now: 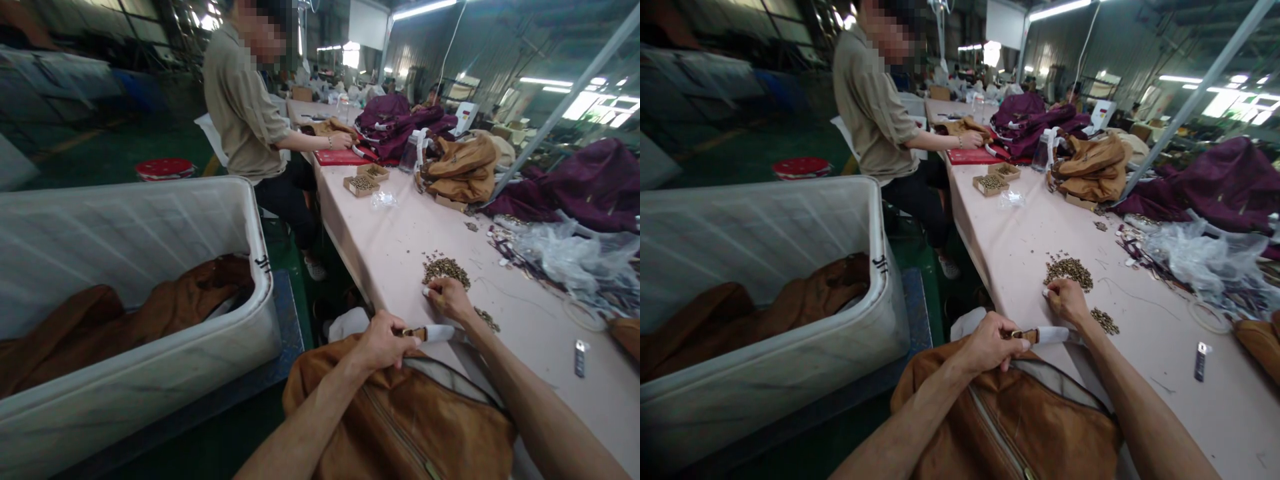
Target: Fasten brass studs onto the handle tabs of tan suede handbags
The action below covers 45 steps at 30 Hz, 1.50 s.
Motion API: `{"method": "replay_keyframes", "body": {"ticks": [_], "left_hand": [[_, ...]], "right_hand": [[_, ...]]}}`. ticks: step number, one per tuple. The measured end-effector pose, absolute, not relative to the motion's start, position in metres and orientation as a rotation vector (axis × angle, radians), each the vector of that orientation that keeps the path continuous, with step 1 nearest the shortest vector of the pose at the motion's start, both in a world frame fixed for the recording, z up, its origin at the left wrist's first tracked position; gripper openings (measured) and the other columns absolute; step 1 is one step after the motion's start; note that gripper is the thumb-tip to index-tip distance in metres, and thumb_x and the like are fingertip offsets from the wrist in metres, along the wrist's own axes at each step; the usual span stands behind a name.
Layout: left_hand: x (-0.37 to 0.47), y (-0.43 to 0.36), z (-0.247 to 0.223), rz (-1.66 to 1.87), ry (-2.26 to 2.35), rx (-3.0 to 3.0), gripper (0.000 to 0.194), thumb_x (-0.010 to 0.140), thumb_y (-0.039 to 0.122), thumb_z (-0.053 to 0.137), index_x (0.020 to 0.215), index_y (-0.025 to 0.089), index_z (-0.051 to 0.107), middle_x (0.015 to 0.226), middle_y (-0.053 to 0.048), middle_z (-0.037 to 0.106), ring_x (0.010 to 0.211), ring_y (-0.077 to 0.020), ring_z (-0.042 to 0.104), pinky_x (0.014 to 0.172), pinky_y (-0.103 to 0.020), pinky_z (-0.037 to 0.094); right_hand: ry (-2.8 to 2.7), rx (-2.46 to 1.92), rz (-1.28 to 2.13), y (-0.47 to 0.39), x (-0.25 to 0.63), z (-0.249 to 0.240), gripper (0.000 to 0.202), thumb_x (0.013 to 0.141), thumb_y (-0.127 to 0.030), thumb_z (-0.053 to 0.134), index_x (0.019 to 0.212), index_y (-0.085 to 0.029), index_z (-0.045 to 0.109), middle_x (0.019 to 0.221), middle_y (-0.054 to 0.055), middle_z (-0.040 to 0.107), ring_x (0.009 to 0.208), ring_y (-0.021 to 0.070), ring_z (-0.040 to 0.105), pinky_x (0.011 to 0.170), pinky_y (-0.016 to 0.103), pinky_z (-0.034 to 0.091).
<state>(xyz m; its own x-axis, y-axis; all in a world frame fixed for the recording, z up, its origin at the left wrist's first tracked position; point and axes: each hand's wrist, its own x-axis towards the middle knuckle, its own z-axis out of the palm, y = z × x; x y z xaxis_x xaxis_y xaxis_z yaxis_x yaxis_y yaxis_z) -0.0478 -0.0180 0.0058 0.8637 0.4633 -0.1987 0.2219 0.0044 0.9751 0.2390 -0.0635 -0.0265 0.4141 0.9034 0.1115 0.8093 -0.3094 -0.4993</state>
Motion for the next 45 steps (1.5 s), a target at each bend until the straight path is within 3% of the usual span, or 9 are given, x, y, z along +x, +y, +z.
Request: {"method": "replay_keyframes", "body": {"ticks": [9,13,18,23,30,39,45], "left_hand": [[-0.049,-0.017,0.016,0.184,0.598,1.56,0.031,0.079,0.043,0.071,0.069,0.013,0.07,0.048,0.001,0.059,0.041,-0.0102,0.051,0.042,-0.021,0.03],[-0.049,-0.019,0.017,0.192,0.618,1.541,0.031,0.079,0.043,0.071,0.069,0.014,0.07,0.048,0.002,0.059,0.041,-0.01,0.052,0.043,-0.021,0.029],[-0.048,-0.019,0.015,0.191,0.63,1.519,0.03,0.079,0.043,0.071,0.07,0.014,0.069,0.047,0.002,0.059,0.04,-0.01,0.05,0.042,-0.021,0.028],[-0.044,-0.018,0.013,0.19,0.642,1.476,0.028,0.079,0.041,0.071,0.075,0.014,0.071,0.048,0.001,0.06,0.038,-0.0084,0.046,0.042,-0.02,0.028],[-0.039,-0.017,0.004,0.21,0.66,1.456,0.029,0.078,0.041,0.073,0.075,0.013,0.072,0.049,0.0,0.061,0.04,-0.0105,0.051,0.041,-0.02,0.029],[-0.033,-0.019,0.003,0.225,0.663,1.458,0.028,0.078,0.039,0.073,0.078,0.011,0.075,0.048,0.0,0.06,0.038,-0.0096,0.049,0.04,-0.019,0.031],[-0.028,-0.018,-0.002,0.189,0.596,1.405,0.028,0.078,0.037,0.072,0.087,0.01,0.078,0.048,0.002,0.055,0.04,-0.0111,0.055,0.039,-0.017,0.03]], "right_hand": [[-1.27,-2.23,0.407,-0.074,0.254,-0.032,0.035,0.079,-0.044,0.06,0.074,-0.016,0.08,0.058,0.003,0.068,0.051,0.0171,0.055,0.048,0.028,0.035],[-1.297,-2.227,0.39,-0.077,0.252,-0.029,0.036,0.08,-0.043,0.06,0.083,-0.015,0.083,0.063,0.005,0.072,0.055,0.0195,0.06,0.051,0.029,0.039],[-1.405,-2.196,0.29,-0.08,0.247,-0.026,0.034,0.077,-0.041,0.065,0.09,-0.018,0.085,0.085,0.009,0.08,0.074,0.0235,0.067,0.066,0.033,0.047],[-1.44,-2.198,0.255,-0.081,0.249,-0.03,0.032,0.079,-0.04,0.063,0.088,-0.019,0.085,0.084,0.009,0.079,0.074,0.0234,0.066,0.066,0.033,0.047],[-1.498,-2.233,0.173,-0.083,0.247,-0.03,0.032,0.082,-0.036,0.061,0.095,-0.017,0.084,0.09,0.01,0.08,0.075,0.0224,0.068,0.067,0.031,0.048],[-1.669,-2.392,0.057,-0.073,0.245,-0.019,0.024,0.08,-0.026,0.064,0.09,-0.023,0.086,0.092,0.011,0.081,0.083,0.0256,0.07,0.068,0.031,0.044],[-1.741,-2.465,0.07,-0.068,0.241,-0.011,0.021,0.08,-0.023,0.063,0.084,-0.023,0.084,0.083,0.012,0.08,0.075,0.0245,0.07,0.063,0.031,0.04]]}}
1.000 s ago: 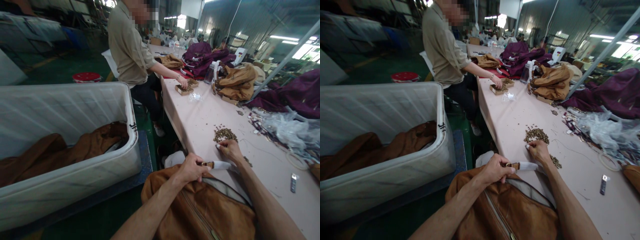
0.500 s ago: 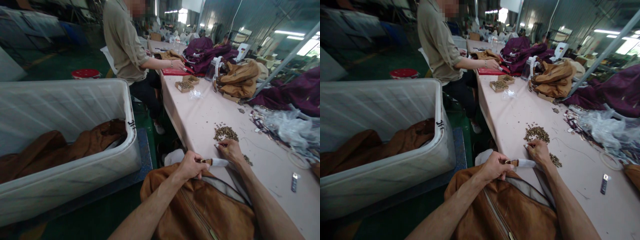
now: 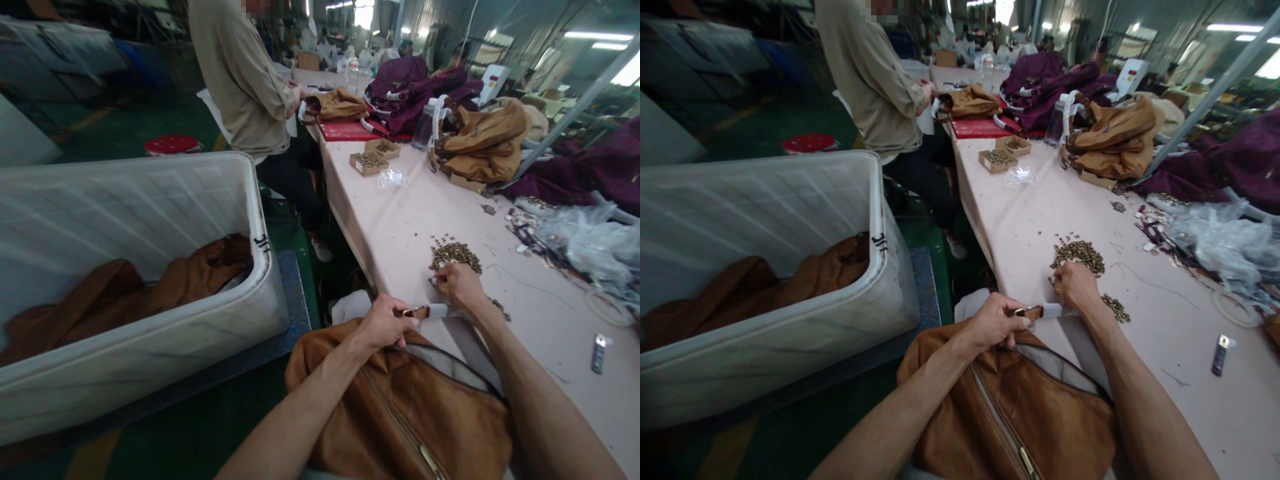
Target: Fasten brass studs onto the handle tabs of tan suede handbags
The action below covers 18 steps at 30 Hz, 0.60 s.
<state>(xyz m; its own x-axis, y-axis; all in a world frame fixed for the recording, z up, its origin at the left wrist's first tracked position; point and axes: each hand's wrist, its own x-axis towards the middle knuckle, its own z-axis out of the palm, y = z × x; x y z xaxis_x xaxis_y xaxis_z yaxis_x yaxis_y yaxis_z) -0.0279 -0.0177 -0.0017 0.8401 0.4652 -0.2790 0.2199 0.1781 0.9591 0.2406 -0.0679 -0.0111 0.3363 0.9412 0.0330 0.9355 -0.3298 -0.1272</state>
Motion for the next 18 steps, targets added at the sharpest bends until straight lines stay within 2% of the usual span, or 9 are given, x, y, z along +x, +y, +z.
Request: {"method": "replay_keyframes", "body": {"ticks": [3,7,14,18], "left_hand": [[-0.024,-0.017,-0.003,0.161,0.635,1.339,0.031,0.075,0.035,0.074,0.092,0.01,0.079,0.051,0.0,0.059,0.039,-0.011,0.055,0.038,-0.017,0.031],[-0.021,-0.017,-0.004,0.176,0.671,1.249,0.029,0.073,0.029,0.073,0.092,0.008,0.079,0.068,-0.007,0.072,0.039,-0.0092,0.055,0.035,-0.017,0.029],[-0.024,-0.016,-0.006,0.235,0.654,1.1,0.03,0.074,0.023,0.074,0.099,0.007,0.078,0.095,-0.013,0.078,0.038,-0.0072,0.057,0.032,-0.016,0.031],[-0.023,-0.012,-0.009,0.26,0.661,1.025,0.034,0.072,0.018,0.076,0.104,0.006,0.078,0.086,-0.009,0.075,0.038,-0.007,0.057,0.033,-0.015,0.036]], "right_hand": [[-1.771,-2.472,0.06,-0.066,0.235,-0.009,0.02,0.082,-0.028,0.062,0.072,-0.019,0.078,0.074,0.013,0.076,0.069,0.0237,0.067,0.061,0.032,0.036],[-1.806,-2.415,0.023,-0.068,0.231,-0.004,0.022,0.081,-0.03,0.062,0.064,-0.017,0.069,0.068,0.012,0.071,0.065,0.0216,0.062,0.059,0.032,0.033],[-1.886,-2.08,0.007,-0.103,0.206,0.021,0.016,0.09,-0.032,0.056,0.089,-0.019,0.066,0.079,0.005,0.065,0.07,0.0178,0.059,0.067,0.029,0.045],[-2.019,-1.717,0.075,-0.128,0.172,0.019,0.012,0.094,-0.025,0.059,0.104,-0.02,0.064,0.087,0.005,0.063,0.074,0.0178,0.058,0.068,0.029,0.046]]}}
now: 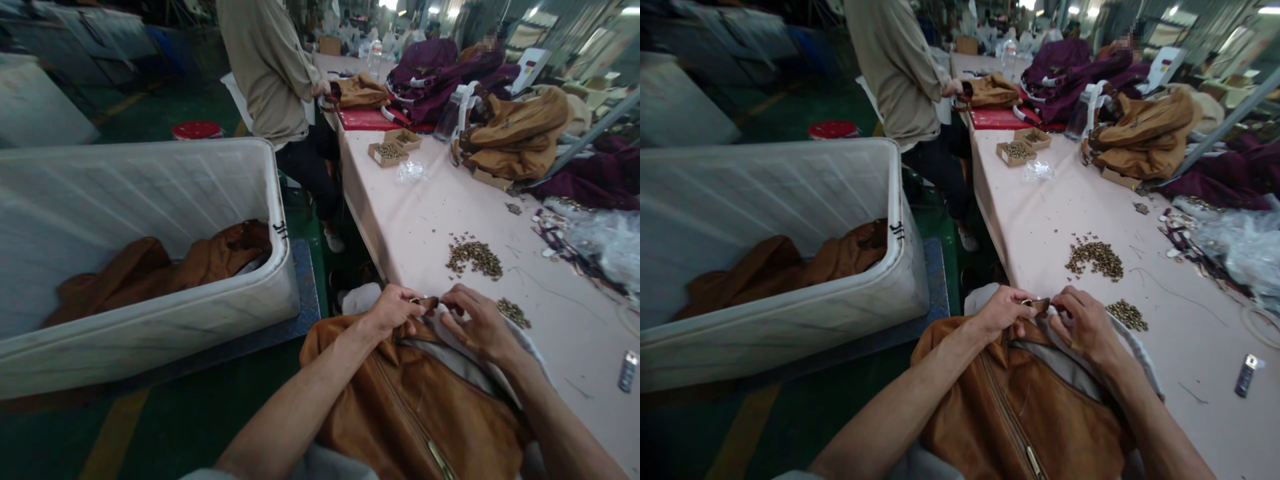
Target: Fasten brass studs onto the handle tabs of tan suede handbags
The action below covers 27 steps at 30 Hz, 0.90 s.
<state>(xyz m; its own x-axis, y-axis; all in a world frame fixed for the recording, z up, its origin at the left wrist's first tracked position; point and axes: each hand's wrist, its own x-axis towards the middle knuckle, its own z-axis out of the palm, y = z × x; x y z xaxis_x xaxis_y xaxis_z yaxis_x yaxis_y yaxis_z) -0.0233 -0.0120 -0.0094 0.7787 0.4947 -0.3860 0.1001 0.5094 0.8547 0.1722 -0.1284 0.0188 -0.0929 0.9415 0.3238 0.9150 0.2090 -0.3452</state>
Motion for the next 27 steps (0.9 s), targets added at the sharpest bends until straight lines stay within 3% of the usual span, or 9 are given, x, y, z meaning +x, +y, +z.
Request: {"method": "replay_keyframes", "body": {"ticks": [6,12,18,23,27], "left_hand": [[-0.023,-0.01,-0.013,0.291,0.611,0.985,0.034,0.069,0.015,0.076,0.102,0.004,0.079,0.08,-0.007,0.072,0.039,-0.0066,0.054,0.035,-0.018,0.043],[-0.025,-0.011,-0.016,0.285,0.581,0.978,0.043,0.069,0.021,0.08,0.109,0.005,0.08,0.081,-0.009,0.074,0.039,-0.0076,0.055,0.034,-0.017,0.04],[-0.024,-0.009,-0.018,0.275,0.574,0.985,0.052,0.067,0.022,0.08,0.116,0.005,0.078,0.086,-0.012,0.076,0.039,-0.0084,0.057,0.035,-0.018,0.042],[-0.023,-0.01,-0.019,0.258,0.556,1.017,0.049,0.07,0.025,0.081,0.116,0.008,0.079,0.09,-0.011,0.077,0.04,-0.0079,0.058,0.036,-0.017,0.041],[-0.021,-0.015,-0.02,0.284,0.612,1.161,0.044,0.078,0.031,0.081,0.117,0.009,0.078,0.077,-0.007,0.075,0.041,-0.0082,0.059,0.036,-0.015,0.04]], "right_hand": [[-2.103,-1.689,0.011,-0.134,0.16,0.002,0.021,0.093,-0.02,0.063,0.115,-0.021,0.063,0.098,0.007,0.064,0.079,0.0199,0.056,0.071,0.033,0.048],[-2.066,-1.644,0.088,-0.134,0.165,0.006,0.02,0.093,-0.02,0.065,0.113,-0.022,0.064,0.099,0.006,0.064,0.081,0.0197,0.059,0.073,0.033,0.049],[-1.991,-1.648,0.227,-0.137,0.167,0.009,0.017,0.095,-0.021,0.064,0.112,-0.024,0.065,0.095,0.005,0.063,0.078,0.0185,0.059,0.069,0.032,0.048],[-1.959,-1.66,0.234,-0.137,0.172,0.002,0.014,0.094,-0.023,0.065,0.108,-0.024,0.066,0.091,0.004,0.062,0.075,0.0177,0.058,0.066,0.031,0.047],[-1.954,-1.648,0.253,-0.137,0.173,0.002,0.008,0.094,-0.023,0.064,0.102,-0.023,0.065,0.085,0.003,0.06,0.07,0.0167,0.055,0.064,0.031,0.044]]}}
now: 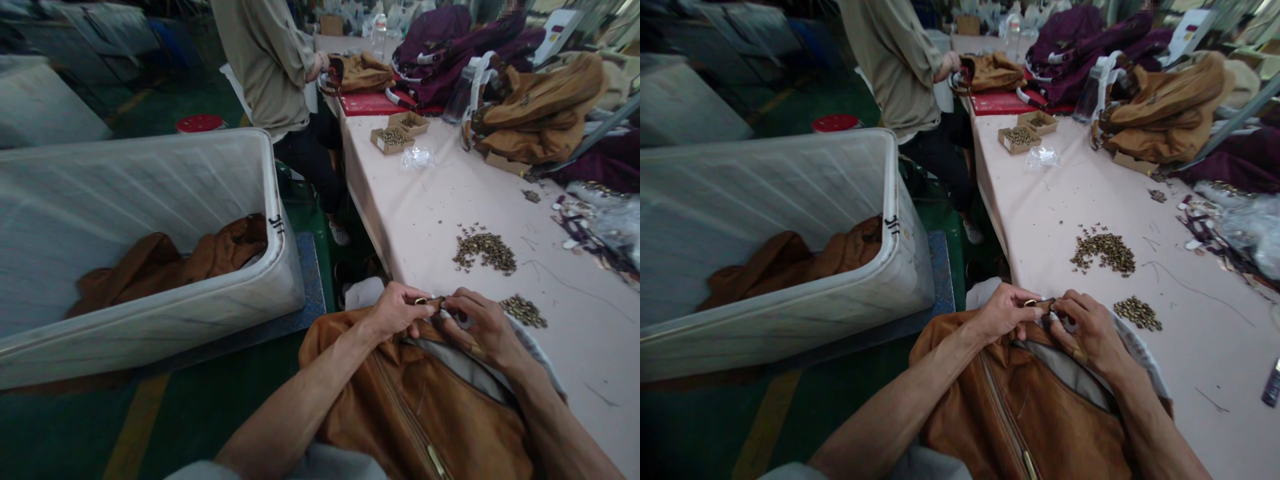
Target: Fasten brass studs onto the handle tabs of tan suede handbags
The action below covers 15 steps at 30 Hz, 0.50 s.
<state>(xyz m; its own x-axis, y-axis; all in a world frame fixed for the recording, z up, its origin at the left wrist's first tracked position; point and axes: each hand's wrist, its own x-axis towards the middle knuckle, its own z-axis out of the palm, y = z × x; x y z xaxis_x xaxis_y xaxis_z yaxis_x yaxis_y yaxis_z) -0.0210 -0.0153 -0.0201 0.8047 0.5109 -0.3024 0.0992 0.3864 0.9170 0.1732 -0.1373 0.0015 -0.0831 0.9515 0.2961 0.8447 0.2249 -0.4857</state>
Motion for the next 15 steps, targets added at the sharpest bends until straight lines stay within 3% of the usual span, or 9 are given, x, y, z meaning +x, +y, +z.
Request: {"method": "replay_keyframes", "body": {"ticks": [3,8,15], "left_hand": [[-0.02,-0.018,-0.022,0.298,0.635,1.257,0.046,0.082,0.031,0.078,0.121,0.008,0.076,0.069,-0.006,0.072,0.041,-0.0095,0.06,0.036,-0.014,0.038],[-0.021,-0.017,-0.022,0.308,0.618,1.34,0.045,0.083,0.033,0.076,0.12,0.008,0.077,0.075,-0.01,0.074,0.042,-0.0114,0.063,0.035,-0.014,0.035],[-0.021,-0.019,-0.022,0.34,0.592,1.34,0.044,0.082,0.031,0.076,0.118,0.007,0.078,0.069,-0.008,0.071,0.04,-0.0106,0.06,0.036,-0.015,0.039]], "right_hand": [[-1.933,-1.643,0.287,-0.138,0.172,0.006,0.005,0.095,-0.022,0.062,0.099,-0.023,0.064,0.083,0.002,0.059,0.069,0.0161,0.055,0.063,0.03,0.043],[-1.826,-1.642,0.482,-0.139,0.169,0.017,0.007,0.096,-0.023,0.06,0.092,-0.022,0.065,0.079,0.001,0.058,0.065,0.0151,0.055,0.062,0.029,0.043],[-1.695,-1.656,0.569,-0.141,0.175,0.009,0.01,0.094,-0.027,0.063,0.09,-0.023,0.072,0.082,0.003,0.068,0.072,0.0187,0.064,0.06,0.029,0.046]]}}
